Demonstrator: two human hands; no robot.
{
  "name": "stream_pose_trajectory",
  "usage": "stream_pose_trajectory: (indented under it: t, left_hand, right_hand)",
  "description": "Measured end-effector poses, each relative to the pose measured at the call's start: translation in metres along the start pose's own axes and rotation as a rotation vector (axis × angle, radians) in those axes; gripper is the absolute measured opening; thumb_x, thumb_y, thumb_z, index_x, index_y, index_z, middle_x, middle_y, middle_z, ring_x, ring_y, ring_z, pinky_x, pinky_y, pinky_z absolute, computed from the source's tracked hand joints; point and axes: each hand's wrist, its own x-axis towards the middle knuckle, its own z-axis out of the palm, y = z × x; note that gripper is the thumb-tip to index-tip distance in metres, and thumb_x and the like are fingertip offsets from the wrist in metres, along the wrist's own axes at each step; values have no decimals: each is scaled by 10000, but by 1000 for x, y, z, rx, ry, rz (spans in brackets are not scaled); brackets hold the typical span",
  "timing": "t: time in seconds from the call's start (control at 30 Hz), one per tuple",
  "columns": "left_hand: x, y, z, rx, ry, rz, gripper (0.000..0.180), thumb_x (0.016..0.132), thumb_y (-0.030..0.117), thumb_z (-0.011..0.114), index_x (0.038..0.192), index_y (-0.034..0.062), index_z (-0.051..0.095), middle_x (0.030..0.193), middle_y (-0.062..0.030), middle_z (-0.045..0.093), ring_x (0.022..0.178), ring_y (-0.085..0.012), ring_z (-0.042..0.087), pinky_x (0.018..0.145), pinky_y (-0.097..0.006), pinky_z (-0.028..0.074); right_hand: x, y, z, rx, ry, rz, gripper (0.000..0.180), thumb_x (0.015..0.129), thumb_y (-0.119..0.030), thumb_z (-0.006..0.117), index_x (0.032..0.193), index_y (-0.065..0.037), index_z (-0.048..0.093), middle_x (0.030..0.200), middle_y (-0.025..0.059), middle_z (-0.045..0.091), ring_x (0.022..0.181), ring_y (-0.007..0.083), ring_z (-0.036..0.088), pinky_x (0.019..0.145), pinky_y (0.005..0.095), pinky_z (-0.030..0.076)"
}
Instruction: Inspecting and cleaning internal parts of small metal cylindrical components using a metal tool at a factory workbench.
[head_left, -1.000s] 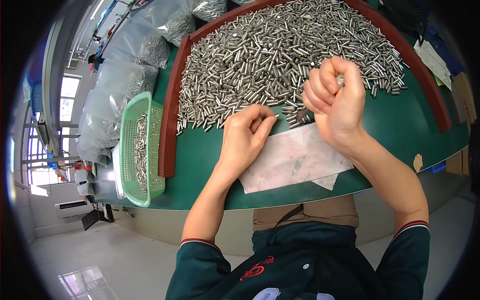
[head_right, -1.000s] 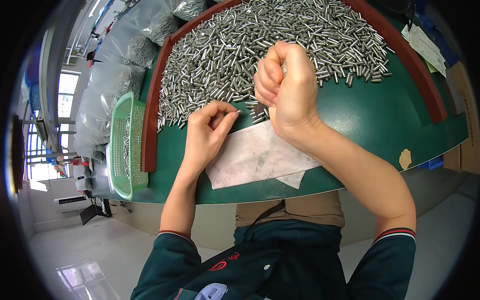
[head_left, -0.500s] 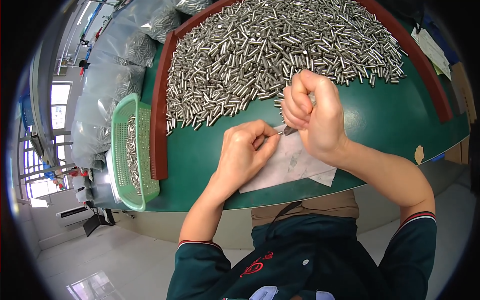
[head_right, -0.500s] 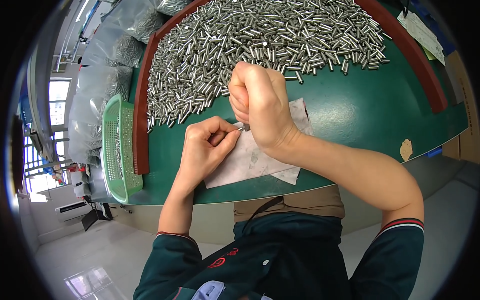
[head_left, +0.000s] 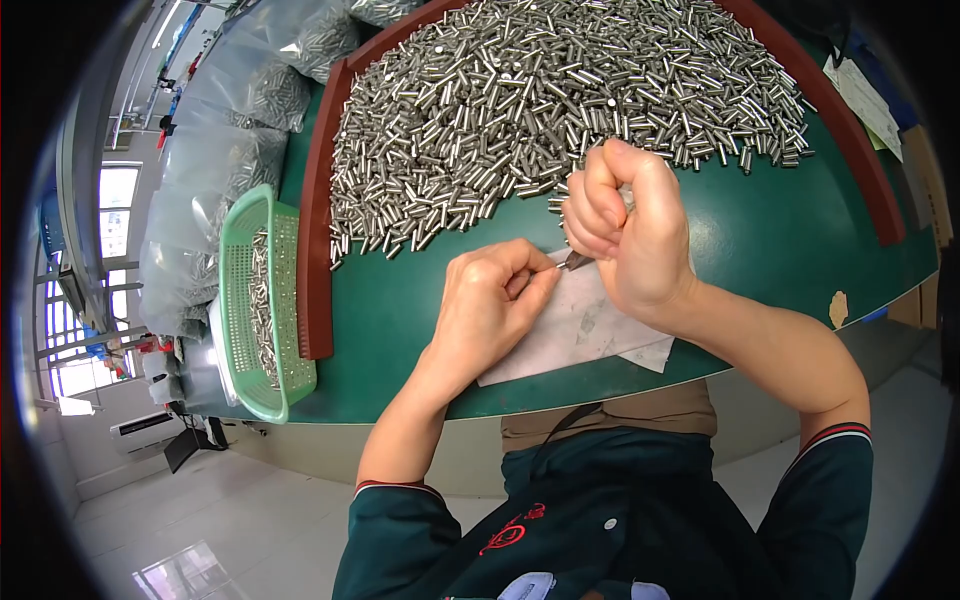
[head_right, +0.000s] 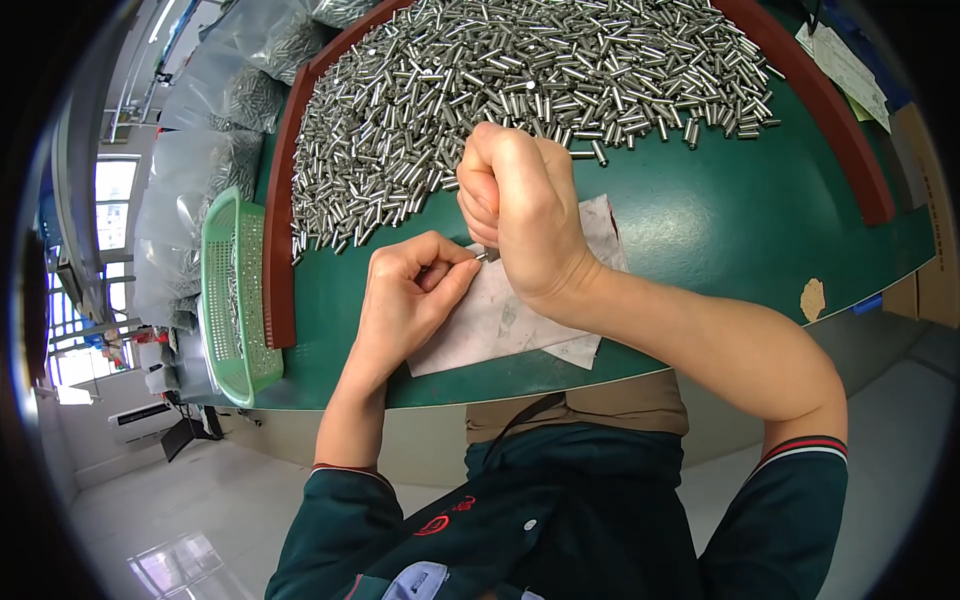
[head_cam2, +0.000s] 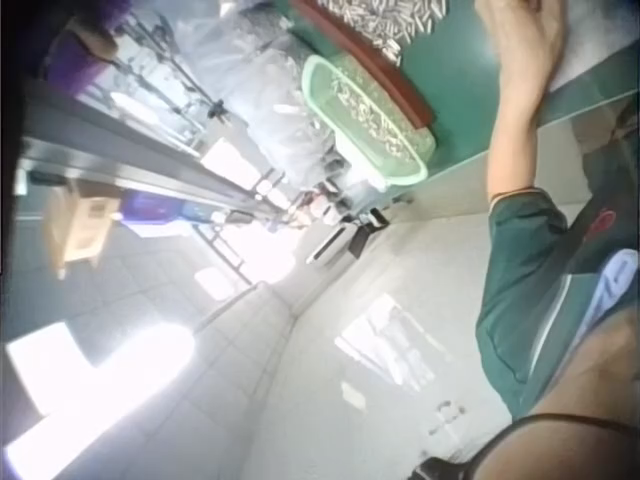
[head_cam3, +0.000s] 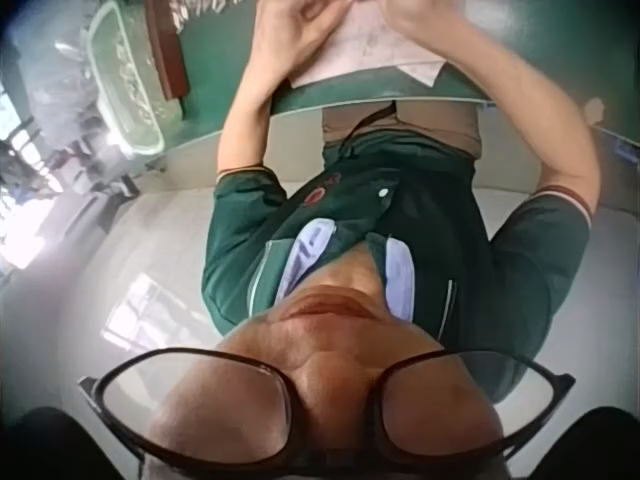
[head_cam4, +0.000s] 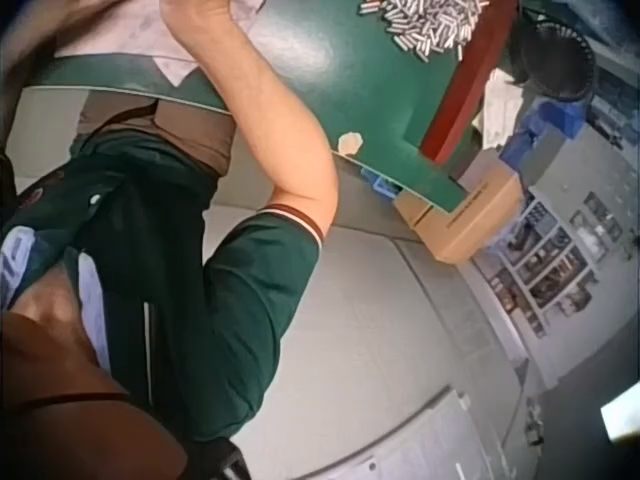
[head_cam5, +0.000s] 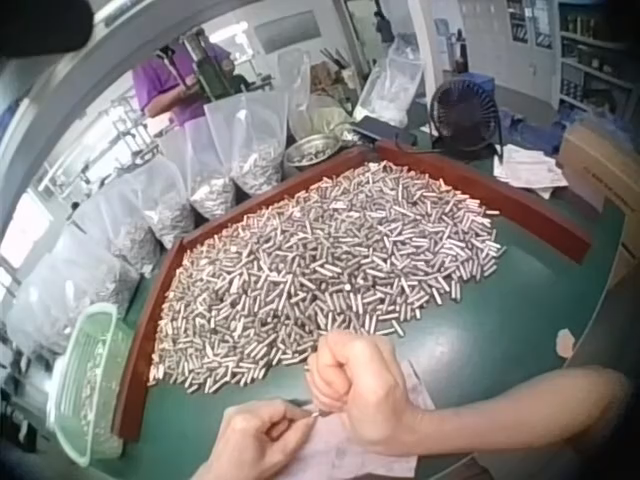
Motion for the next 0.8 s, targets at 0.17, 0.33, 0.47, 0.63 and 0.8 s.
stream_pose_trajectory:
  t: [0.17, 0.33, 0.47, 0.63, 0.8]
  left_hand:
    - [-3, 0, 2, -25, -2, -31, 64, 705, -6, 627, 694, -39, 573, 480, 24, 324, 451, -50, 280, 410, -222, 255]
    - [0, 1, 0, -32, -17, -43, 98, 701, 26, 603, 646, -12, 531, 451, -87, 396, 384, -184, 388, 400, -308, 324]
    - [0, 4, -2, -42, -30, -39, 99, 708, 31, 595, 652, -17, 530, 451, -95, 405, 382, -189, 393, 401, -308, 327]
    - [0, 6, -3, -5, -19, -46, 90, 719, 38, 591, 678, -27, 544, 460, -91, 427, 397, -156, 403, 411, -297, 337]
    - [1, -7, -18, -820, 76, -125, 70, 806, 98, 557, 798, 54, 504, 714, -9, 484, 617, -39, 385, 525, -187, 320]
  right_hand:
    - [-2, 3, 1, -17, -13, -31, 339, 825, -186, 329, 506, -79, 284, 455, -22, 275, 393, 55, 217, 376, 233, 189]
    - [-9, 8, 4, -152, -59, -142, 330, 824, -163, 340, 519, -48, 293, 471, -3, 299, 440, 64, 244, 405, 241, 216]
    - [-12, 14, 11, -250, -56, -221, 370, 858, -196, 319, 504, -92, 283, 453, -21, 257, 429, 74, 188, 410, 239, 175]
    - [1, 5, 9, -121, 11, -43, 378, 864, -211, 297, 503, -105, 262, 424, -16, 242, 377, 67, 171, 366, 240, 143]
    - [11, -20, -1, 138, -48, -160, 325, 821, -186, 309, 511, -99, 263, 428, -16, 238, 365, 68, 172, 349, 237, 146]
